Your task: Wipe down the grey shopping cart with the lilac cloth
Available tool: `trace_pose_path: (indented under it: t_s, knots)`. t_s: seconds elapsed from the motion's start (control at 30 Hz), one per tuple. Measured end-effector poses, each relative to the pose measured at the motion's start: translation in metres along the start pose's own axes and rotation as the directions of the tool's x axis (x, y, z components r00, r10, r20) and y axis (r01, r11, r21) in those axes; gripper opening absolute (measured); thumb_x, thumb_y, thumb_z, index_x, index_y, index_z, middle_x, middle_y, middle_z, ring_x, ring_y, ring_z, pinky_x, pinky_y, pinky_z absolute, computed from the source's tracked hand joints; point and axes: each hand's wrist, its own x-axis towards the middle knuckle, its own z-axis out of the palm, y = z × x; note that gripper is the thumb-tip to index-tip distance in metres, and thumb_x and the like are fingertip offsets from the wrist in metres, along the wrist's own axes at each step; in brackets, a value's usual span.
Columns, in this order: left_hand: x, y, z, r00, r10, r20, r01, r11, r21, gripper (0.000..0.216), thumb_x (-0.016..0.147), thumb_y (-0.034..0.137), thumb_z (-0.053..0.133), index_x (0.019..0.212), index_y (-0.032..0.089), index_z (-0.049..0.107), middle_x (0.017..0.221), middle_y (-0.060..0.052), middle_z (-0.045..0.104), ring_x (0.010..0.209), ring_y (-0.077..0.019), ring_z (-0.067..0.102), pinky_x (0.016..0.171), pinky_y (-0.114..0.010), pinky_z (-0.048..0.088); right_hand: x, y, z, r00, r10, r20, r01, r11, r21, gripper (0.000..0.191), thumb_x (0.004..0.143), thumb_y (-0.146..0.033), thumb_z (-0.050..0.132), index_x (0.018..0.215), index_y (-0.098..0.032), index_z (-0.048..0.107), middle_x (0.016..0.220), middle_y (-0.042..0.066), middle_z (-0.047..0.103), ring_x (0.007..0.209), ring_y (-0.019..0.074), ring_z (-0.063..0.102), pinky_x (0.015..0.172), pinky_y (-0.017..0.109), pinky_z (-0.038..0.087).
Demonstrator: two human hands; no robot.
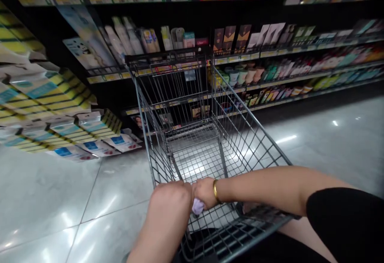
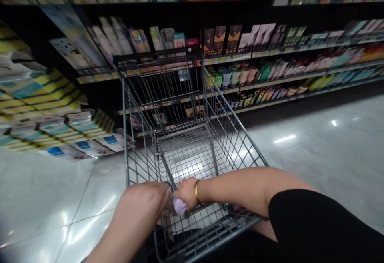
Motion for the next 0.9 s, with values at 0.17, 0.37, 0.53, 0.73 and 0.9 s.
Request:
trace_pose_path:
  t_s: [0.17, 0.37, 0.53, 0.73, 0.9]
  knots:
    - [0.001, 0.003, -0.001, 1.000, -0.026, 0.008, 0.026, 1.000, -0.008, 0.033, 0.093, 0.019, 0.039, 0.080, 0.018, 0.069, 0.075, -0.009, 0.069, 0.074, -0.0270, 0.068, 0.066, -0.037, 0.047, -0.004, 0.023, -0.015, 0.945, 0.316, -0.090, -0.316, 0.949, 0.017, 0.055, 0.070, -0.042, 0.068, 0.118, -0.018, 0.057, 0.112, 0.014, 0.062, 0.101, 0.0319, 0.063, 0.077, 0.040, 0.053]
    - [0.001, 0.004, 0.001, 0.999, -0.038, -0.028, 0.036, 0.998, -0.055, 0.034, 0.094, 0.023, 0.040, 0.080, 0.017, 0.070, 0.074, -0.011, 0.069, 0.073, -0.0255, 0.067, 0.067, -0.036, 0.046, -0.005, 0.006, -0.009, 0.967, 0.155, 0.201, -0.172, 0.982, 0.072, 0.073, 0.061, -0.060, 0.070, 0.122, -0.022, 0.057, 0.109, 0.013, 0.067, 0.096, 0.0322, 0.067, 0.073, 0.039, 0.054]
    - [0.000, 0.005, -0.001, 0.999, -0.035, -0.031, 0.032, 0.997, -0.073, 0.039, 0.096, 0.028, 0.035, 0.078, 0.018, 0.069, 0.075, -0.010, 0.069, 0.073, -0.0259, 0.067, 0.066, -0.036, 0.046, -0.007, 0.030, -0.030, 0.928, 0.348, 0.133, -0.362, 0.927, 0.101, 0.067, 0.065, -0.057, 0.067, 0.120, -0.020, 0.058, 0.115, 0.014, 0.066, 0.105, 0.0324, 0.065, 0.081, 0.039, 0.053]
    - [-0.001, 0.005, 0.000, 0.999, -0.020, -0.047, 0.016, 0.997, -0.071, 0.040, 0.097, 0.027, 0.034, 0.078, 0.018, 0.068, 0.075, -0.009, 0.068, 0.072, -0.0255, 0.066, 0.065, -0.036, 0.046, -0.018, 0.045, -0.030, 0.876, 0.436, 0.205, -0.462, 0.881, 0.099, 0.069, 0.062, -0.054, 0.069, 0.120, -0.018, 0.059, 0.108, 0.015, 0.070, 0.098, 0.0316, 0.068, 0.075, 0.038, 0.054]
    - [0.000, 0.005, 0.001, 0.999, -0.013, -0.045, 0.010, 0.997, -0.071, 0.037, 0.097, 0.027, 0.037, 0.079, 0.018, 0.068, 0.074, -0.009, 0.068, 0.072, -0.0262, 0.066, 0.064, -0.035, 0.045, -0.007, 0.019, -0.016, 0.931, 0.205, 0.303, -0.259, 0.955, 0.148, 0.076, 0.056, -0.061, 0.070, 0.119, -0.021, 0.059, 0.103, 0.011, 0.071, 0.092, 0.0314, 0.068, 0.068, 0.037, 0.054]
